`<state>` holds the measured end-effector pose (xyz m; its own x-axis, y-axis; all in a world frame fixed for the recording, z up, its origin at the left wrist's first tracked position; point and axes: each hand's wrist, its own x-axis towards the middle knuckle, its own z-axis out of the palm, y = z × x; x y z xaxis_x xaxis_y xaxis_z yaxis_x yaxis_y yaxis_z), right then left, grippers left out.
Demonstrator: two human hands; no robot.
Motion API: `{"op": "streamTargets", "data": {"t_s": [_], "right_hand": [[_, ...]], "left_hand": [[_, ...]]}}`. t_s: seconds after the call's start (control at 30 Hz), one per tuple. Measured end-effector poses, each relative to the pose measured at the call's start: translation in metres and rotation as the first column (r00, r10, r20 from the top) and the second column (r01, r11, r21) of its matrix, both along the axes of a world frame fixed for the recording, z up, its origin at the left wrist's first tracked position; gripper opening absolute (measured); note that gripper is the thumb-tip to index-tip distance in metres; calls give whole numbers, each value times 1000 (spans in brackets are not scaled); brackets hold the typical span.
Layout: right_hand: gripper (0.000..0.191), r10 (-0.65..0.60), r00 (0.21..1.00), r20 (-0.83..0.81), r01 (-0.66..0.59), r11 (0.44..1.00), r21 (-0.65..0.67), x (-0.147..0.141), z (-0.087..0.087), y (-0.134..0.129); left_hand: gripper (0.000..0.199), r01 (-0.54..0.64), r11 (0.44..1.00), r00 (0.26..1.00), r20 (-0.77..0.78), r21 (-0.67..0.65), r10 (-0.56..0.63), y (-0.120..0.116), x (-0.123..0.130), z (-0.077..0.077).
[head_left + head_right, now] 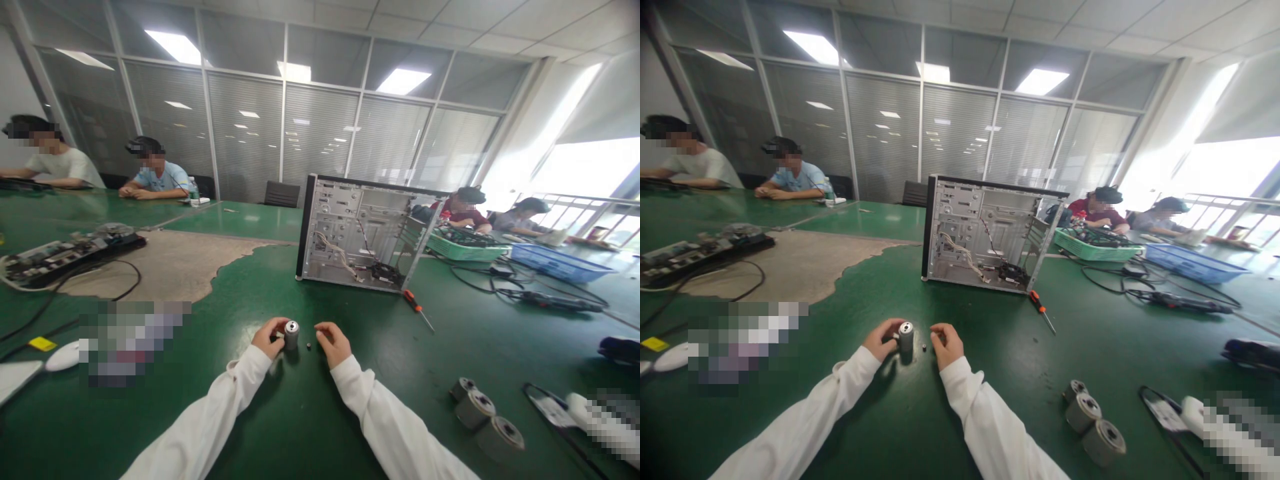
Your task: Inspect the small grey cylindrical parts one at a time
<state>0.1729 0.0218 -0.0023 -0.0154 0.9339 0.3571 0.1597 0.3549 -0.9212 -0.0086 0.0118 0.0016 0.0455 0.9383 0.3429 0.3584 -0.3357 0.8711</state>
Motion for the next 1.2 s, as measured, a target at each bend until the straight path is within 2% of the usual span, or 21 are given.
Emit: {"op": "streamTargets", "data": {"t_s": [0.13,0.27,0.37,0.5,0.6,0.73,0.9,1.07,1.2], "right_hand": [[19,64,967,247,-122,966,228,-2,16,-17],[27,77,923,378,-215,916,338,-2,26,-28],[31,46,896,442,-223,908,356,-2,24,-29],[29,-16,893,450,-175,908,380,-4,18,-25],[34,5,891,453,-203,898,389,-5,18,-25],[44,25,871,490,-258,873,414,-5,22,-31],[37,-51,849,526,-213,879,427,-2,23,-39],[35,-124,798,590,-191,877,442,19,30,-56],[36,-182,736,652,-146,898,415,51,41,-88]], "left_hand": [[46,29,985,973,-231,167,11,-4,4,1],[40,45,974,945,-327,221,30,-6,7,3],[39,72,968,936,-351,239,17,-8,7,5],[36,50,969,936,-350,240,38,-9,7,7],[37,64,967,928,-370,247,34,-10,7,8],[49,111,951,905,-424,290,24,-16,12,8],[52,148,911,880,-472,384,56,-26,21,9],[66,206,907,877,-480,367,-5,-33,28,14],[66,252,898,872,-487,362,-48,-31,28,14]]}}
